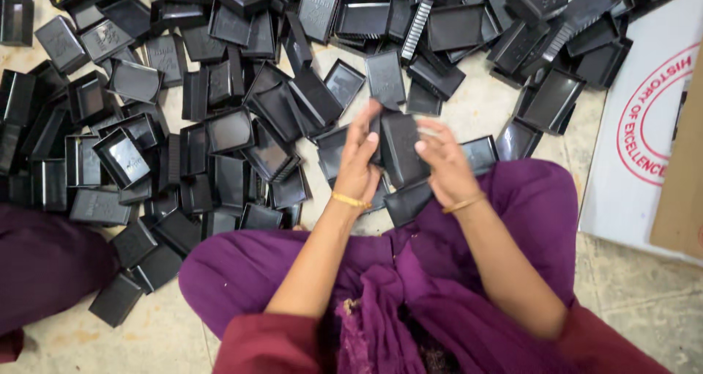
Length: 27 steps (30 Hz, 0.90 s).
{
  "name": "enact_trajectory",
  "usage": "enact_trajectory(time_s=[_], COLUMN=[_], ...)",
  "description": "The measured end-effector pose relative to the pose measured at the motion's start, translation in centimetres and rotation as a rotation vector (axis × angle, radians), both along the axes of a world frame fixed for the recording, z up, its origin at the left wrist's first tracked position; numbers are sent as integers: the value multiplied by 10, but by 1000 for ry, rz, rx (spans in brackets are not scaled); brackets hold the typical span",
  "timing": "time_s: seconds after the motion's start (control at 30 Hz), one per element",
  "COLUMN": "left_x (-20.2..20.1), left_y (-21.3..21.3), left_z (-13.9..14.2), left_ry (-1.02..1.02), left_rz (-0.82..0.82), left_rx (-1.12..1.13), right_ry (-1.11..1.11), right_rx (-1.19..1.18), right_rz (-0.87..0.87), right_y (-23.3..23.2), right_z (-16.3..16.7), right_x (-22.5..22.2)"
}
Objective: The person sits on the floor and repeatedly picks up two-part black plastic containers from a large pile. They align and press the two halves together to form a complete unit, then place the assembled container into a nearby cardboard box. The process is repeated continuously throughout the clip.
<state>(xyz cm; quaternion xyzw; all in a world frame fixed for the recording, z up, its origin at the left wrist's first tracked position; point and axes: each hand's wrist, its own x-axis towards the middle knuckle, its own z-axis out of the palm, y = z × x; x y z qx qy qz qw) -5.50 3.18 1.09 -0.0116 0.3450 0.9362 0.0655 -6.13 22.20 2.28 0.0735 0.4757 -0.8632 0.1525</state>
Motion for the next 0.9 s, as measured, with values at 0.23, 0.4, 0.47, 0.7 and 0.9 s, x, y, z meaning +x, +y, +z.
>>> enact_trajectory(time_s=[0.23,0.4,0.47,0.7,0.9], left_x=[-15,-17,-15,-14,-11], left_y=[-3,4,6,12,16], left_z=[-6,-16,-16,-8,-22], left_ry=[-166,-220,-199,-158,-194], left_rz=[-56,39,42,133,199], left_rx=[186,-37,-164,-255,-153], right_ry=[495,241,276,245,297], right_rx=[989,502,497,678,604], right_rz=[155,86,88,-43,109], right_y=[-20,-27,-34,-47,-44], right_z=[12,13,13,23,13], right_x=[20,9,6,15,16])
